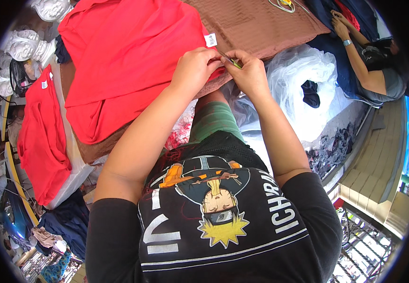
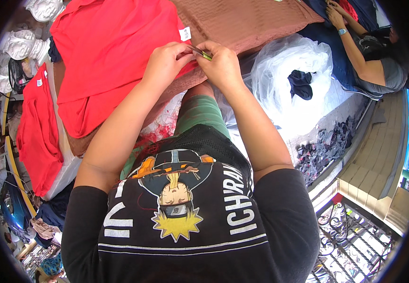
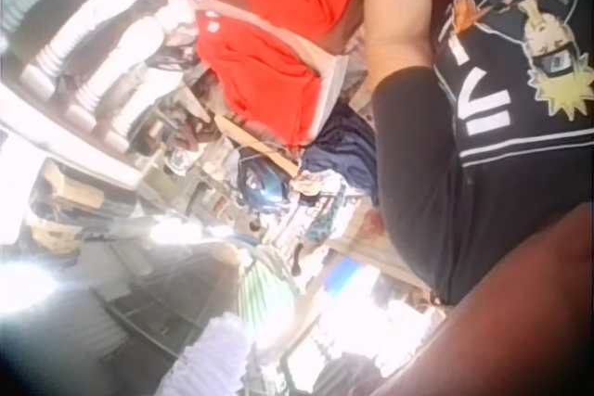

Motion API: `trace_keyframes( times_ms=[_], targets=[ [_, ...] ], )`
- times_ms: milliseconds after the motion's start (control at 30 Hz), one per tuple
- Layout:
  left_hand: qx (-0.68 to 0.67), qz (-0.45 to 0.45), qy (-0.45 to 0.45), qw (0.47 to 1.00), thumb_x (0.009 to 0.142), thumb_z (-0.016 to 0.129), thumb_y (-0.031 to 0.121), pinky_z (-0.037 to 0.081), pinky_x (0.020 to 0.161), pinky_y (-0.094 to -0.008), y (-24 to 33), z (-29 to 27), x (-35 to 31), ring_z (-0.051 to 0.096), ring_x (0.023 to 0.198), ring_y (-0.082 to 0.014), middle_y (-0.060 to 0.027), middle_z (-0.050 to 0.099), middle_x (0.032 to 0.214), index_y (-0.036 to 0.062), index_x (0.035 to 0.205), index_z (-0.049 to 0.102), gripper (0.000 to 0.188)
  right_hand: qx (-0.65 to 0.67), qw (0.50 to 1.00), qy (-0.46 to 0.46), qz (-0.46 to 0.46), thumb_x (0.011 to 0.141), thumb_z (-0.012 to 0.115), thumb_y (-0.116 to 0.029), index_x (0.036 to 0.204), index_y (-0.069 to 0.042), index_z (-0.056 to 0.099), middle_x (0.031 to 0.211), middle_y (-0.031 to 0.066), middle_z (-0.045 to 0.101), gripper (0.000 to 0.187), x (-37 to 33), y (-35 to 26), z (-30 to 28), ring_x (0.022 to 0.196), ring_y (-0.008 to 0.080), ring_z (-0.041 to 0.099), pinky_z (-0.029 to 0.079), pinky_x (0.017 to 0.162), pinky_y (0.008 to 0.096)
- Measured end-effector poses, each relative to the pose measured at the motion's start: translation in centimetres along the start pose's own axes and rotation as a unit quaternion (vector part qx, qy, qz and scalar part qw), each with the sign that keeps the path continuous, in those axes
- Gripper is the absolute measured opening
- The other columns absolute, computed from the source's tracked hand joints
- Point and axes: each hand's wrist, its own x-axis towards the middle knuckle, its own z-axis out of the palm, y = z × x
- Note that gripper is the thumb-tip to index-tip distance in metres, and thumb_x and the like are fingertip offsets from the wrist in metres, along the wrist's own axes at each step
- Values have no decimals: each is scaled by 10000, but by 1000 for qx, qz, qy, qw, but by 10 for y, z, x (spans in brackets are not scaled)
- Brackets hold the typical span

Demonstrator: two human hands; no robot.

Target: The person uses snips to trim excess threads from red shirts, picking up and folding each garment after the trimming is complete.

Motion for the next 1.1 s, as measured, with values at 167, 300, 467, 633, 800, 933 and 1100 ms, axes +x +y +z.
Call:
trace_keyframes(
  times_ms=[167,300,467,633,800,933,1100],
  targets=[
    [-31,-68,-41,996,874,639,158,526,671,-306,2,-9,6,685,728,-193,-125,696,830,39,971,675,158,-21,998,0,-54,820,667,-217,1006,-48,649,963,172,659,252,-3,-4,-15,882,316,652,505,758,386],
    [-151,-121,-34,980,867,637,163,538,648,-335,-2,-9,8,687,699,-236,-139,688,771,22,924,662,154,-58,991,-28,-117,852,631,-190,1067,-63,611,1007,167,644,250,-7,6,-22,938,325,632,490,795,404],
    [-168,-136,-46,975,903,596,141,538,660,-294,1,-11,8,679,707,-155,-108,701,815,7,956,645,152,-87,988,-65,-115,869,605,-197,1048,-80,620,994,138,648,214,-7,3,-22,933,332,623,488,784,407],
    [-210,-87,-116,967,926,571,156,509,771,-295,6,-29,9,655,820,-159,-94,678,959,-7,928,647,180,-93,985,-59,-130,873,599,-207,1036,-88,627,992,121,650,203,-3,-3,-17,920,328,622,490,770,404],
    [-454,59,-224,861,917,583,183,434,896,-317,4,-111,8,579,1000,-175,-93,608,1100,-3,926,647,197,-44,992,-54,-102,844,632,-162,1042,-89,630,979,107,644,212,-2,3,-36,898,317,629,494,765,390],
    [-256,-72,-201,943,877,630,183,404,941,-325,6,-105,-10,542,1069,-154,-53,600,1144,38,1025,636,207,-24,985,-17,-172,784,698,-133,1051,-85,636,944,103,641,278,-11,3,-19,866,297,640,502,746,363],
    [105,51,-44,992,892,625,198,418,941,-316,-22,-59,-32,548,1070,-148,-68,617,1134,84,1048,642,194,-51,988,26,-145,802,719,-105,1078,-33,635,928,68,629,297,-8,16,11,848,168,606,481,760,287]
  ],
)
